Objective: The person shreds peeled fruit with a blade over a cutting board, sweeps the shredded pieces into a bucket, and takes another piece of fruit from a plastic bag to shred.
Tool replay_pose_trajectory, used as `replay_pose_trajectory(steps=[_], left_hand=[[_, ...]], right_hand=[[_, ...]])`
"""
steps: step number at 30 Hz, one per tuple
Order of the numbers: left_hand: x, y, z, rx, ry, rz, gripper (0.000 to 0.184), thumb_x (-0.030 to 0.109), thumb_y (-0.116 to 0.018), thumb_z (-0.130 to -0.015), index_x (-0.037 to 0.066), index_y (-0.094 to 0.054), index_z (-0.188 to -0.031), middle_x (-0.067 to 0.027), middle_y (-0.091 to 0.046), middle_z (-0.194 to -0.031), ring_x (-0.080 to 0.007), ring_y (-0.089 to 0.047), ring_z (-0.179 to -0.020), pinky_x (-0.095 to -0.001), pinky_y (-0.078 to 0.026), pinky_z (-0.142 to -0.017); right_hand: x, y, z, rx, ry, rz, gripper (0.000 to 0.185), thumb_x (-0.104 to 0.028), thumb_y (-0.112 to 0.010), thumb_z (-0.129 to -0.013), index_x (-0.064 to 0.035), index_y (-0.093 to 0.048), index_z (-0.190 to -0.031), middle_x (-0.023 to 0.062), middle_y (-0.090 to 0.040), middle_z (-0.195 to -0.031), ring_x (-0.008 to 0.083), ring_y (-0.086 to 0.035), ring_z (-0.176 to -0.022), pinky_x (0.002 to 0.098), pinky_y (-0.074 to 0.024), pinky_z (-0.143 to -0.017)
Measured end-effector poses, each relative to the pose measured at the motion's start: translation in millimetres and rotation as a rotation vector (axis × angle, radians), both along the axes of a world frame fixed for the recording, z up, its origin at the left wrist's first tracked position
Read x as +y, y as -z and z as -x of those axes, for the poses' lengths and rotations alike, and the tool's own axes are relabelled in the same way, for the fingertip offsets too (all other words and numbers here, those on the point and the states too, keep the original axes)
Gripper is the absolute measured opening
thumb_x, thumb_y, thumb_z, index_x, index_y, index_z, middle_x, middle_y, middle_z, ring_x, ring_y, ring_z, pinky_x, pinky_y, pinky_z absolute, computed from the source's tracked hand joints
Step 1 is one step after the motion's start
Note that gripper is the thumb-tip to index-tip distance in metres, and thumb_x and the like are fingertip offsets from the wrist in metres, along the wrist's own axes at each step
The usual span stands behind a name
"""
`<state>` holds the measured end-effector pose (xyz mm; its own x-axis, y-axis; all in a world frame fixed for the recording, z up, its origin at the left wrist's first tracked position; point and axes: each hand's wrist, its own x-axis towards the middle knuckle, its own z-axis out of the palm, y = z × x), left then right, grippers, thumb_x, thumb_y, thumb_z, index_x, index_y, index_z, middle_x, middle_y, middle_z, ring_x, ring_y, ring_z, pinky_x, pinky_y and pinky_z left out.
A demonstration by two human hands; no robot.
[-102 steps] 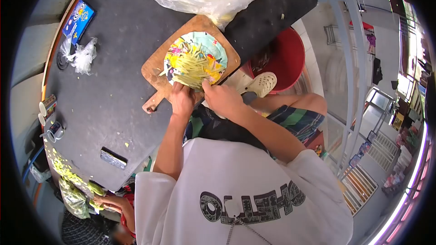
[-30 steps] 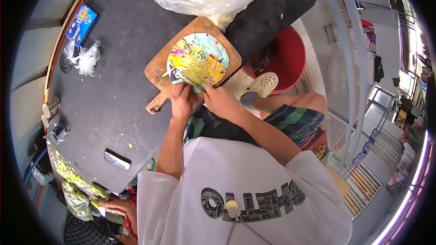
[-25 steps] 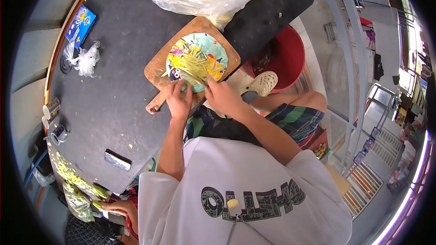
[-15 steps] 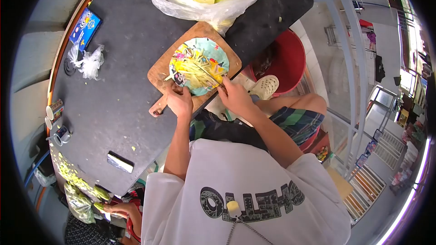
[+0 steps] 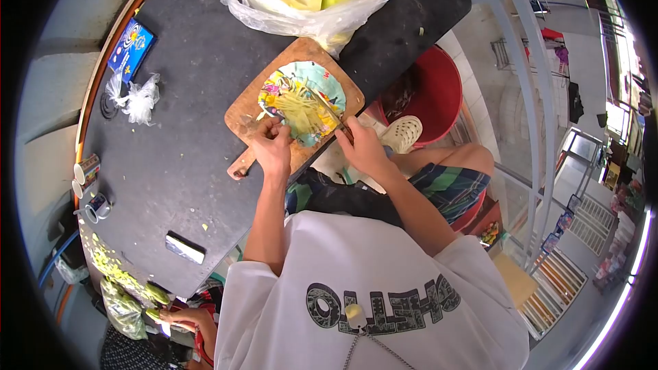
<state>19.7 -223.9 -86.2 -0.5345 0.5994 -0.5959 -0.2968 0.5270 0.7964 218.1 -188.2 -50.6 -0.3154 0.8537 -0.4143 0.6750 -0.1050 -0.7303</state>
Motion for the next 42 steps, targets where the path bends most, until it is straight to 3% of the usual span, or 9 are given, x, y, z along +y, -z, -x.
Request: replay_pose_trajectory(steps=[3,15,17,18,20,21,25,34,42], left_hand=[[-1.6,-9.8,0.7,0.039,0.028,-0.128,0.026,-0.001,-0.066,-0.084,-0.011,-0.062,-0.107,-0.0059,-0.065,-0.081,-0.0111,-0.059,-0.063,-0.0278,-0.055,-0.058],[-35.9,50.9,20.8,-0.029,-0.001,0.043,0.026,0.003,-0.066,-0.086,-0.009,-0.064,-0.109,-0.0080,-0.067,-0.084,-0.0142,-0.064,-0.071,-0.0311,-0.058,-0.061],[-30.4,52.8,26.0,0.389,0.119,0.102,0.022,0.006,-0.067,-0.085,-0.006,-0.067,-0.104,-0.0120,-0.067,-0.084,-0.0206,-0.066,-0.070,-0.0350,-0.057,-0.063],[-25.6,50.8,30.1,0.389,0.119,0.101,0.022,0.006,-0.067,-0.085,-0.006,-0.067,-0.104,-0.0120,-0.067,-0.084,-0.0206,-0.066,-0.070,-0.0350,-0.057,-0.063],[-12.8,42.4,40.3,0.868,0.311,0.045,0.024,0.009,-0.067,-0.084,0.000,-0.069,-0.107,-0.0199,-0.066,-0.087,-0.0344,-0.068,-0.076,-0.0449,-0.054,-0.072],[-6.8,41.4,43.4,0.823,0.327,0.124,0.024,0.010,-0.066,-0.084,0.005,-0.071,-0.107,-0.0200,-0.066,-0.095,-0.0399,-0.067,-0.087,-0.0484,-0.053,-0.074],[0.4,45.5,50.9,0.925,0.427,0.024,0.023,0.013,-0.066,-0.085,0.007,-0.071,-0.107,-0.0181,-0.067,-0.097,-0.0395,-0.066,-0.089,-0.0491,-0.053,-0.074],[11.0,40.1,55.1,0.970,0.700,0.240,0.019,0.017,-0.064,-0.089,0.005,-0.066,-0.103,-0.0162,-0.065,-0.109,-0.0406,-0.067,-0.093,-0.0511,-0.055,-0.077],[6.8,32.8,60.5,0.958,0.689,0.321,0.019,0.020,-0.065,-0.087,0.004,-0.067,-0.097,-0.0194,-0.068,-0.101,-0.0427,-0.068,-0.088,-0.0518,-0.056,-0.074]], right_hand=[[5.2,-4.3,1.4,0.055,-0.016,-0.032,0.023,-0.020,-0.060,-0.096,-0.0005,-0.050,-0.098,0.0232,-0.066,-0.076,0.0458,-0.064,-0.073,0.0533,-0.0486,-0.063],[0.6,5.7,21.3,0.060,-0.150,0.025,0.024,-0.023,-0.060,-0.097,-0.0025,-0.049,-0.096,0.0203,-0.066,-0.077,0.0444,-0.065,-0.075,0.0535,-0.0487,-0.065],[-2.6,8.8,26.0,0.040,-0.252,0.008,0.023,-0.023,-0.060,-0.096,-0.0031,-0.049,-0.097,0.0199,-0.067,-0.077,0.0438,-0.066,-0.077,0.0529,-0.0505,-0.066],[-3.6,11.1,25.6,0.039,-0.253,0.007,0.023,-0.023,-0.060,-0.096,-0.0031,-0.049,-0.097,0.0199,-0.067,-0.077,0.0438,-0.066,-0.077,0.0529,-0.0505,-0.066],[-4.4,15.1,24.3,0.050,-0.261,0.043,0.023,-0.022,-0.060,-0.096,-0.0023,-0.050,-0.096,0.0207,-0.067,-0.077,0.0445,-0.066,-0.077,0.0533,-0.0504,-0.067],[-5.1,16.5,22.9,0.048,-0.264,0.044,0.023,-0.022,-0.060,-0.096,-0.0023,-0.050,-0.096,0.0207,-0.067,-0.077,0.0445,-0.066,-0.077,0.0533,-0.0504,-0.067],[-2.0,15.3,15.2,0.046,-0.213,0.077,0.023,-0.021,-0.060,-0.095,-0.0004,-0.050,-0.094,0.0227,-0.067,-0.077,0.0456,-0.065,-0.077,0.0536,-0.0501,-0.067],[8.6,14.2,11.5,-0.021,-0.187,0.039,0.024,-0.022,-0.061,-0.096,-0.0005,-0.051,-0.092,0.0238,-0.067,-0.078,0.0459,-0.065,-0.077,0.0538,-0.0499,-0.067],[-0.9,18.2,11.1,-0.041,-0.174,-0.031,0.021,-0.019,-0.062,-0.094,-0.0005,-0.052,-0.091,0.0217,-0.065,-0.073,0.0427,-0.064,-0.070,0.0507,-0.0484,-0.063]])
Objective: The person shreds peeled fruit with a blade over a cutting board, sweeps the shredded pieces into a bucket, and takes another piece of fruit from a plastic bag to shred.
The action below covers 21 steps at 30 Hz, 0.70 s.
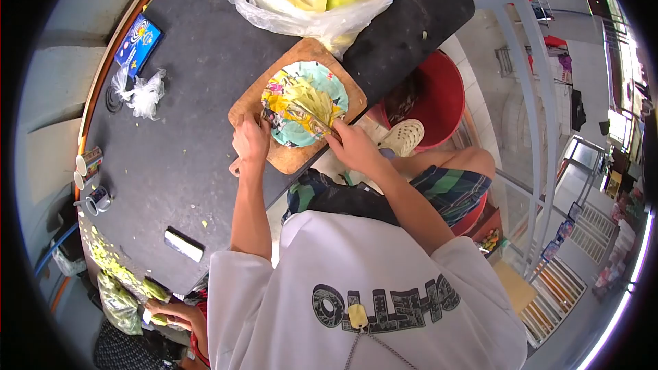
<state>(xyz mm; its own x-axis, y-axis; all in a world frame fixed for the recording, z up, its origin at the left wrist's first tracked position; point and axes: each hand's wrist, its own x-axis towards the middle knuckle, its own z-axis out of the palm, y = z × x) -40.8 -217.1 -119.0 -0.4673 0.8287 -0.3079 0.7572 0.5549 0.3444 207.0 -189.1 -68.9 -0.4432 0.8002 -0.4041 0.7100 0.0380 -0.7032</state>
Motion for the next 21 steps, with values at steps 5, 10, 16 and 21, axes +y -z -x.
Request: replay_pose_trajectory(steps=[5,10,16,21], left_hand=[[0.9,10.1,7.2,0.034,0.111,0.008,0.020,0.021,-0.066,-0.086,0.002,-0.066,-0.093,-0.0199,-0.069,-0.100,-0.0417,-0.069,-0.086,-0.0505,-0.057,-0.073],[7.3,5.5,6.0,0.051,0.200,0.068,0.024,0.023,-0.069,-0.085,0.001,-0.066,-0.094,-0.0194,-0.069,-0.102,-0.0402,-0.070,-0.086,-0.0502,-0.058,-0.074],[5.9,-8.3,10.1,-0.044,0.055,-0.028,0.033,0.028,-0.076,-0.079,-0.002,-0.068,-0.087,-0.0207,-0.070,-0.090,-0.0387,-0.071,-0.081,-0.0486,-0.056,-0.071],[1.8,-29.7,-15.2,-0.360,-0.132,-0.305,0.018,0.010,-0.073,-0.077,-0.002,-0.067,-0.088,-0.0161,-0.069,-0.075,-0.0279,-0.067,-0.063,-0.0360,-0.053,-0.064]], right_hand=[[-0.9,-4.8,5.7,-0.024,-0.010,-0.037,0.022,-0.020,-0.062,-0.094,-0.0011,-0.051,-0.090,0.0219,-0.065,-0.073,0.0431,-0.064,-0.070,0.0518,-0.0488,-0.063],[-4.5,-3.7,5.7,-0.033,-0.039,-0.087,0.022,-0.021,-0.062,-0.094,-0.0015,-0.051,-0.091,0.0214,-0.065,-0.073,0.0428,-0.064,-0.070,0.0510,-0.0494,-0.061],[-6.0,-9.5,0.8,-0.131,-0.095,-0.263,0.020,-0.019,-0.065,-0.091,-0.0038,-0.053,-0.093,0.0177,-0.066,-0.080,0.0395,-0.066,-0.072,0.0489,-0.0522,-0.061],[-4.4,-19.8,2.2,-0.089,-0.064,-0.410,0.026,-0.017,-0.069,-0.086,-0.0047,-0.058,-0.106,0.0140,-0.068,-0.087,0.0363,-0.067,-0.075,0.0455,-0.0549,-0.065]])
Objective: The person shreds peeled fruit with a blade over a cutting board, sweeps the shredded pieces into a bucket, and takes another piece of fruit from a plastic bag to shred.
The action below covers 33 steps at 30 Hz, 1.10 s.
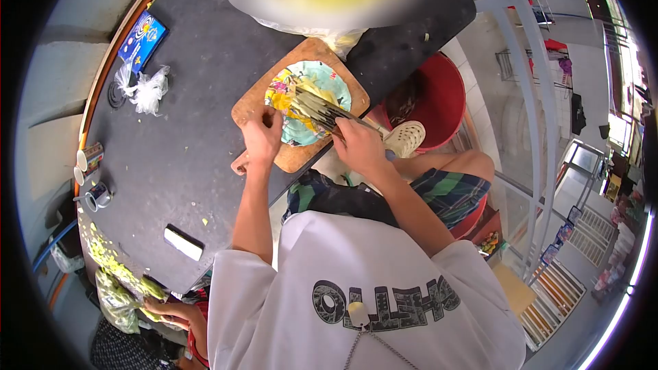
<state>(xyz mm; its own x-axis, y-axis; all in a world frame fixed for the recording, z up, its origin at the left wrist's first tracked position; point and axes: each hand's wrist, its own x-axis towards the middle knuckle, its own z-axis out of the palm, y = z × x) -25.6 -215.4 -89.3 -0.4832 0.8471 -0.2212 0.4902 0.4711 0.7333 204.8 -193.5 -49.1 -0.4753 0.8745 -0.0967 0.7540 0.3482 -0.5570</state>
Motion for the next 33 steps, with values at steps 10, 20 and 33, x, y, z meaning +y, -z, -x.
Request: replay_pose_trajectory(steps=[10,20,33], left_hand=[[-9.3,-27.7,-31.4,0.345,0.707,-0.313,0.066,0.001,-0.066,-0.066,0.035,-0.069,-0.122,-0.0103,-0.044,-0.147,-0.0386,-0.042,-0.128,-0.0513,-0.037,-0.105],[50.5,-6.8,-22.2,0.399,0.932,-0.199,0.071,0.007,-0.069,-0.076,0.049,-0.060,-0.133,-0.0021,-0.030,-0.160,-0.0389,-0.030,-0.143,-0.0612,-0.026,-0.114],[-18.1,36.8,-11.8,0.197,-0.122,0.091,0.055,0.022,-0.072,-0.080,0.004,-0.059,-0.130,-0.0241,-0.057,-0.127,-0.0431,-0.050,-0.118,-0.0494,-0.043,-0.098]], right_hand=[[8.7,-10.7,-12.4,-0.056,-0.001,0.059,0.030,-0.021,-0.070,-0.082,-0.0087,-0.061,-0.107,0.0094,-0.067,-0.088,0.0328,-0.068,-0.080,0.0459,-0.0550,-0.069],[5.1,-22.4,-47.7,-0.221,-0.133,-0.098,0.041,-0.022,-0.072,-0.079,-0.0088,-0.065,-0.117,0.0063,-0.069,-0.096,0.0259,-0.069,-0.092,0.0387,-0.0551,-0.080],[-0.1,-1.1,-51.4,0.298,0.252,0.216,0.029,-0.015,-0.074,-0.086,0.0007,-0.067,-0.108,0.0134,-0.071,-0.084,0.0227,-0.069,-0.071,0.0314,-0.0532,-0.066]])
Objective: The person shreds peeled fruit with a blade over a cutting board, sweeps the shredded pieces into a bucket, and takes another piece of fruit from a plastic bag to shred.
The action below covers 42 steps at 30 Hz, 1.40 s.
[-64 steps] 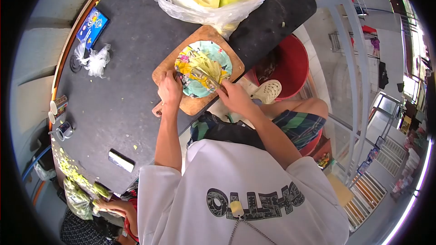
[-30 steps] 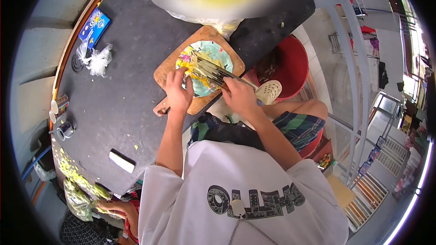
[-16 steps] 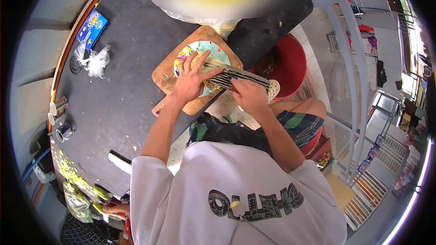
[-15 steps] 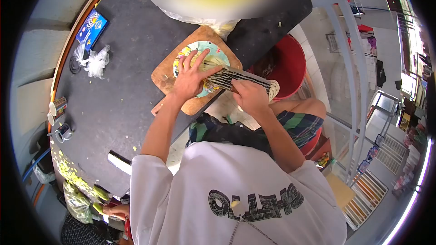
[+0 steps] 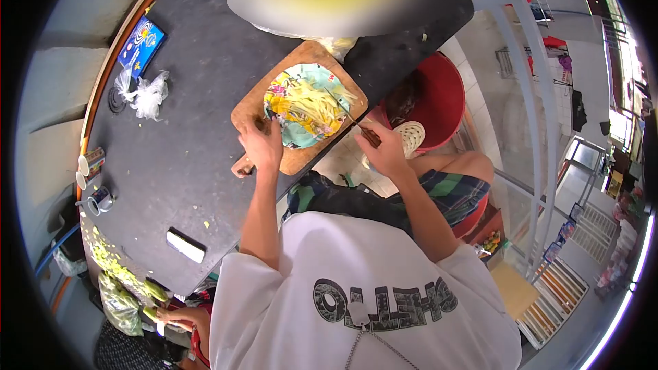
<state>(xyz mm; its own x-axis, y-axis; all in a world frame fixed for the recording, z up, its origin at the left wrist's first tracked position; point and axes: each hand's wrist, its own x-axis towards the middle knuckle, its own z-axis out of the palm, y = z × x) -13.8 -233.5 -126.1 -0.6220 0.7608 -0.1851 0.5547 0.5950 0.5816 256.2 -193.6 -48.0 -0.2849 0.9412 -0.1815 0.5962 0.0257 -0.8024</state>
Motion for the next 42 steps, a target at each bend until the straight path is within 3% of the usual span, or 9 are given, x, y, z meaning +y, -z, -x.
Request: replay_pose_trajectory(steps=[2,4,5,11,15,18,30,32,42], left_hand=[[-5.5,3.1,-5.9,-0.063,-0.062,0.053,0.048,0.024,-0.073,-0.081,-0.001,-0.064,-0.120,-0.0239,-0.064,-0.115,-0.0403,-0.058,-0.110,-0.0476,-0.047,-0.091],[-1.8,-1.9,-11.2,-0.080,-0.015,0.028,0.028,0.023,-0.074,-0.081,-0.004,-0.069,-0.088,-0.0179,-0.070,-0.075,-0.0319,-0.069,-0.069,-0.0402,-0.054,-0.069],[-0.6,-4.8,-15.6,-0.145,-0.077,0.007,0.027,0.022,-0.074,-0.081,-0.003,-0.068,-0.077,-0.0139,-0.068,-0.067,-0.0243,-0.067,-0.063,-0.0385,-0.052,-0.066],[10.7,-26.5,-23.0,-0.637,-0.239,-0.149,0.021,0.017,-0.068,-0.087,-0.004,-0.067,-0.084,-0.0055,-0.064,-0.073,-0.0118,-0.053,-0.062,-0.0295,-0.046,-0.059],[26.2,-66.6,-36.9,-0.898,-0.290,-0.210,0.019,0.013,-0.065,-0.090,-0.006,-0.065,-0.086,-0.0057,-0.064,-0.078,-0.0099,-0.055,-0.071,-0.0285,-0.043,-0.060],[39.3,-80.2,-46.9,-0.990,-0.244,-0.262,0.017,0.012,-0.064,-0.090,-0.005,-0.065,-0.085,-0.0050,-0.063,-0.076,-0.0097,-0.056,-0.071,-0.0278,-0.045,-0.060],[70.2,-121.5,-56.2,-1.073,-0.158,-0.346,0.015,0.012,-0.062,-0.091,-0.002,-0.061,-0.086,-0.0053,-0.062,-0.078,-0.0107,-0.057,-0.066,-0.0276,-0.052,-0.058],[65.2,-129.0,-53.6,-1.160,-0.209,-0.351,0.013,0.011,-0.062,-0.092,-0.001,-0.061,-0.087,-0.0048,-0.062,-0.080,-0.0109,-0.058,-0.068,-0.0281,-0.053,-0.059],[42.2,-125.2,-7.6,-1.127,-0.206,-0.326,0.008,0.008,-0.061,-0.091,0.002,-0.060,-0.085,-0.0029,-0.062,-0.081,-0.0091,-0.056,-0.069,-0.0267,-0.049,-0.059]], right_hand=[[-1.8,16.2,7.1,0.190,0.072,0.139,0.028,-0.017,-0.073,-0.090,0.0030,-0.065,-0.108,0.0113,-0.069,-0.079,0.0153,-0.064,-0.067,0.0292,-0.0503,-0.064],[3.0,5.0,17.5,0.138,0.033,0.156,0.028,-0.015,-0.073,-0.090,0.0043,-0.065,-0.108,0.0089,-0.068,-0.080,0.0118,-0.062,-0.069,0.0278,-0.0496,-0.063],[5.0,0.7,21.7,0.083,0.000,0.172,0.027,-0.013,-0.073,-0.091,0.0056,-0.065,-0.109,0.0066,-0.067,-0.080,0.0083,-0.059,-0.071,0.0264,-0.0489,-0.063],[4.1,20.0,24.3,0.190,0.162,0.191,0.026,-0.013,-0.071,-0.092,0.0056,-0.064,-0.109,0.0039,-0.067,-0.081,0.0055,-0.057,-0.070,0.0246,-0.0468,-0.061],[11.5,33.2,13.4,0.095,0.208,0.033,0.024,-0.013,-0.071,-0.093,0.0054,-0.065,-0.108,0.0034,-0.066,-0.079,0.0053,-0.056,-0.068,0.0242,-0.0462,-0.060],[21.7,37.7,9.8,0.099,0.282,-0.022,0.027,-0.015,-0.072,-0.090,0.0059,-0.064,-0.106,0.0155,-0.068,-0.079,0.0173,-0.064,-0.067,0.0315,-0.0497,-0.063],[46.2,51.0,15.0,0.087,0.284,0.027,0.026,-0.014,-0.071,-0.089,0.0068,-0.064,-0.103,0.0178,-0.071,-0.080,0.0204,-0.067,-0.066,0.0332,-0.0513,-0.064],[46.6,58.0,11.5,0.087,0.298,0.067,0.021,-0.010,-0.068,-0.093,0.0050,-0.065,-0.107,0.0052,-0.067,-0.076,0.0073,-0.058,-0.059,0.0251,-0.0449,-0.051],[52.6,40.1,15.7,0.241,0.402,0.260,0.021,-0.015,-0.067,-0.093,0.0050,-0.064,-0.101,0.0054,-0.065,-0.070,0.0084,-0.057,-0.057,0.0289,-0.0460,-0.054]])
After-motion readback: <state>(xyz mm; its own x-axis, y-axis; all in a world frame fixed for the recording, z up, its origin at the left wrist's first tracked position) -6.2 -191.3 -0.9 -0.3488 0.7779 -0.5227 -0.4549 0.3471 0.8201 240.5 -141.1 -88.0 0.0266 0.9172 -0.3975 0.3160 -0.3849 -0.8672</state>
